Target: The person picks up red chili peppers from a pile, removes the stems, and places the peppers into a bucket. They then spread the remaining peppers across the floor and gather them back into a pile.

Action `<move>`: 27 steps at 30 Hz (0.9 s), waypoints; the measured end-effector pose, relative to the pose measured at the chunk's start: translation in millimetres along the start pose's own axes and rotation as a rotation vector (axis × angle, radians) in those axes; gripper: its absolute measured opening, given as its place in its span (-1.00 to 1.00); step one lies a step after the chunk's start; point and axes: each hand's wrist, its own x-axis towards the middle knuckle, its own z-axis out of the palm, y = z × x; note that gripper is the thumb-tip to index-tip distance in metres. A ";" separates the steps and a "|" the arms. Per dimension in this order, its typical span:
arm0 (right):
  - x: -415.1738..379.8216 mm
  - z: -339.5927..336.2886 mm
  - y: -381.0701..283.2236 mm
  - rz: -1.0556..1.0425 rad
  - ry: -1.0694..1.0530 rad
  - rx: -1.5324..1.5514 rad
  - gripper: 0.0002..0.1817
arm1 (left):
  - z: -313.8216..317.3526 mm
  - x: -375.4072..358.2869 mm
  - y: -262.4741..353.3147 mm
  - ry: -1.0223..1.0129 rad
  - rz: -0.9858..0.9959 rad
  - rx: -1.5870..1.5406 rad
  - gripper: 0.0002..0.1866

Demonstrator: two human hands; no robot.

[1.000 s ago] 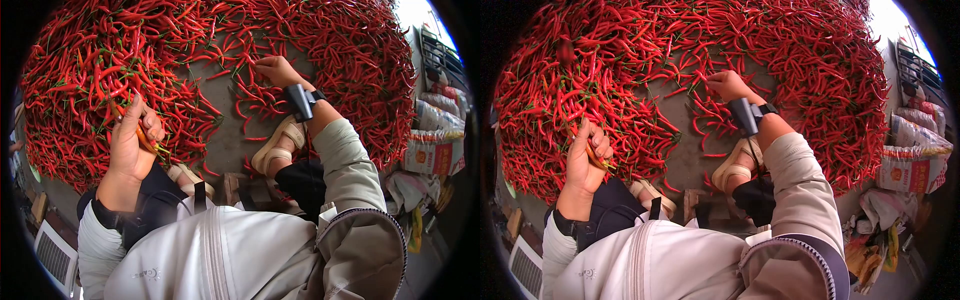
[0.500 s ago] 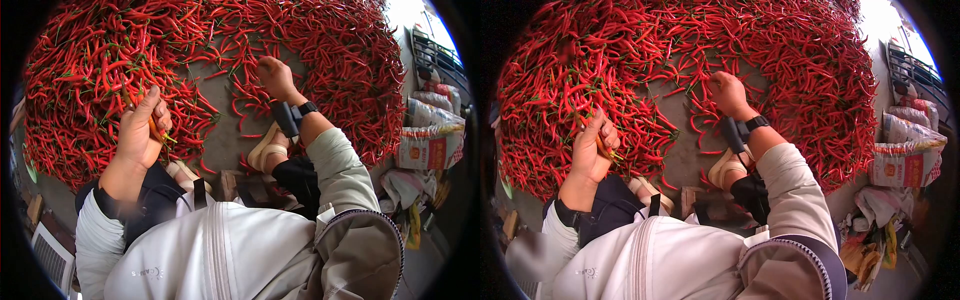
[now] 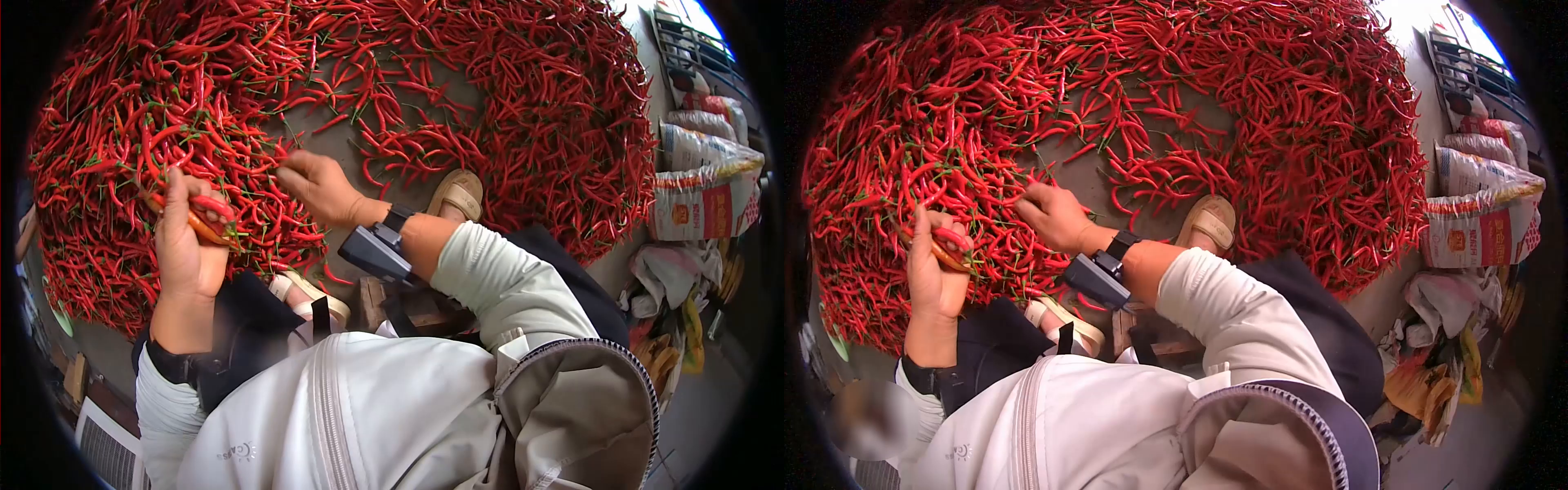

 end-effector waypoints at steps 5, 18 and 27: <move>-24.1 -43.3 87.4 -0.170 -0.003 -1.025 -0.62 | -0.2 -0.5 2.4 0.071 -0.041 -0.042 -0.63; -0.9 -271.8 18.8 0.371 -0.256 -2.173 -0.64 | 3.9 -5.1 8.5 0.080 -0.112 -0.077 -0.66; -57.3 -373.1 -74.0 0.531 -0.285 -2.078 -0.41 | -10.0 -27.2 24.9 0.159 -0.096 -0.279 -0.71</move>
